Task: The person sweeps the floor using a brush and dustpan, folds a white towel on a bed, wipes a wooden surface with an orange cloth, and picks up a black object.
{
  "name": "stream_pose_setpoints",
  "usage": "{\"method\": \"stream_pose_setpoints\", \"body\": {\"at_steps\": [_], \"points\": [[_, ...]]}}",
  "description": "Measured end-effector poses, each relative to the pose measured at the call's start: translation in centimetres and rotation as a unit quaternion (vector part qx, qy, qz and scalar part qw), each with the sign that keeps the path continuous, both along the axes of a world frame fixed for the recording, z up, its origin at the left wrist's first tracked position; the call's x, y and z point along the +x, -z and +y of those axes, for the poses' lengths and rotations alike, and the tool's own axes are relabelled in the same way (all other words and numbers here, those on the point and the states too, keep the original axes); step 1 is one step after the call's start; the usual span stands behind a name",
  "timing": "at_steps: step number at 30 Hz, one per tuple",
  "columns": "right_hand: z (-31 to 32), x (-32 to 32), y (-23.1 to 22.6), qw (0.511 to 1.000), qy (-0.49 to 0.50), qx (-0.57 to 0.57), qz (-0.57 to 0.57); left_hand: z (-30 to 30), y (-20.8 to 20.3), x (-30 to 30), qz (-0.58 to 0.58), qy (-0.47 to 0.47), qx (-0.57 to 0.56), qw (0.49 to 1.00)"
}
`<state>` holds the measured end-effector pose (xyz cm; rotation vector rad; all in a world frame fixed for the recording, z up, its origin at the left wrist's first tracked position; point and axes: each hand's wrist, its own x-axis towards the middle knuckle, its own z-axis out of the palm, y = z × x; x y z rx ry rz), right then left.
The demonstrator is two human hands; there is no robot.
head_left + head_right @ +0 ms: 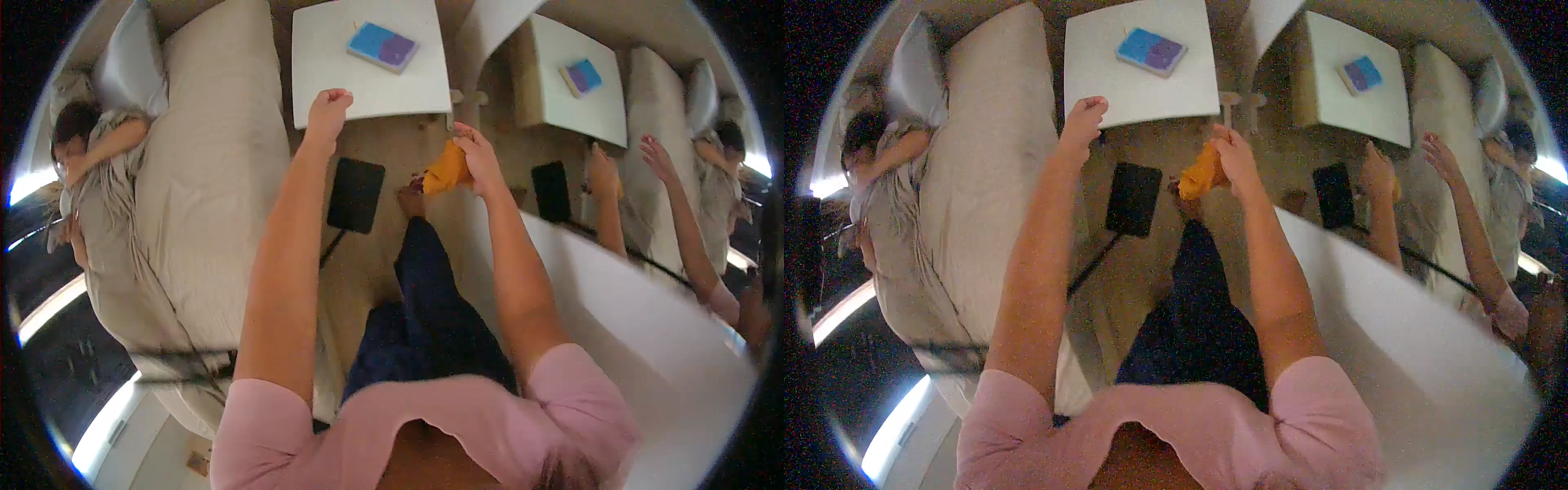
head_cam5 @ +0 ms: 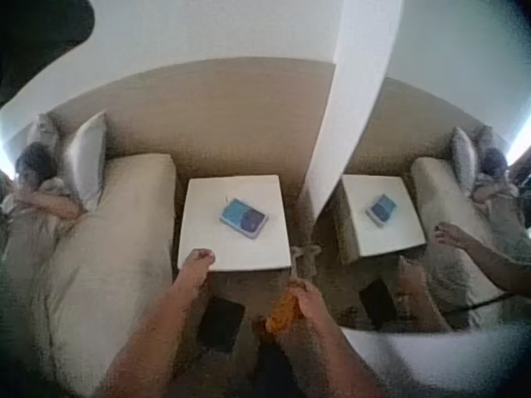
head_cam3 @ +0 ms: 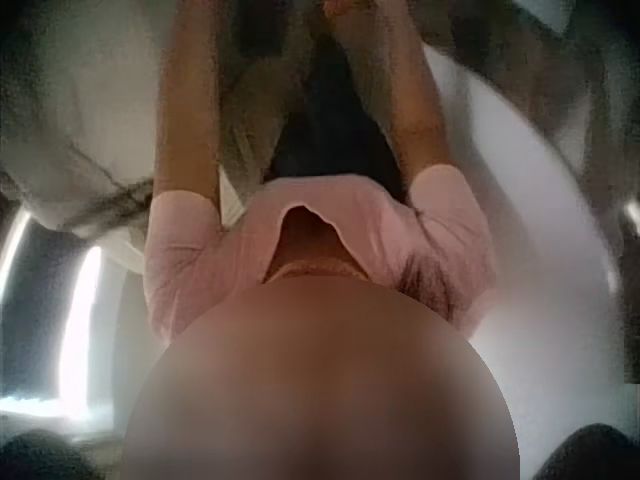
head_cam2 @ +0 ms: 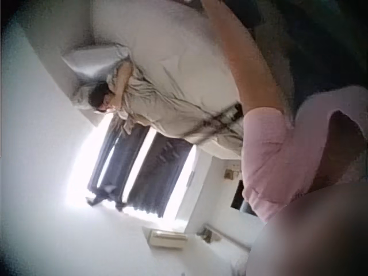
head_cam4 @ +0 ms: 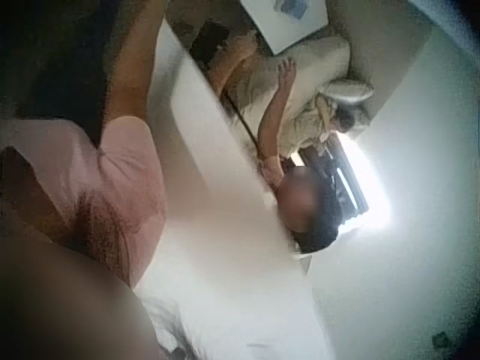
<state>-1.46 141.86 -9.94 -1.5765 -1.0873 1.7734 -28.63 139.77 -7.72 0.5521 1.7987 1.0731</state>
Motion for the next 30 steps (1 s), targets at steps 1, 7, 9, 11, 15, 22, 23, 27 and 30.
{"method": "stream_pose_setpoints", "body": {"at_steps": [1,7,9,11,15,22,23,27,30], "points": [[2.3,-2.3,1.0,1.0,-0.004,-0.009,0.009,2.3,2.0,-1.7,0.038,-0.002,0.001,0.999],[12.6,-4.4,8.9,0.995,-0.016,-0.096,0.013,12.4,10.6,-1.8,0.192,0.084,0.033,0.977],[13.1,-6.6,8.7,0.991,0.027,-0.116,0.054,13.1,13.0,-3.4,0.224,0.074,0.011,0.972],[15.1,-7.7,9.3,0.989,0.025,-0.142,0.038,14.9,14.6,-3.8,0.245,0.067,0.004,0.967],[17.2,-10.7,11.0,0.989,0.005,-0.127,0.069,18.1,16.3,-5.0,0.331,0.106,-0.139,0.927],[15.0,-12.5,11.6,0.998,-0.043,-0.021,-0.05,11.7,17.3,-5.4,0.014,-0.063,0.01,0.998],[15.3,-10.8,11.7,0.985,-0.118,0.004,-0.127,10.7,15.8,-3.9,-0.047,-0.102,0.024,0.993],[14.8,-9.8,4.9,0.94,-0.25,0.066,-0.222,3.1,8.5,-1.3,-0.087,-0.273,0.055,0.957],[15.3,-10.9,4.1,0.962,-0.246,0.017,-0.119,-2.6,4.9,-1.7,-0.073,-0.365,0.054,0.927]]}}
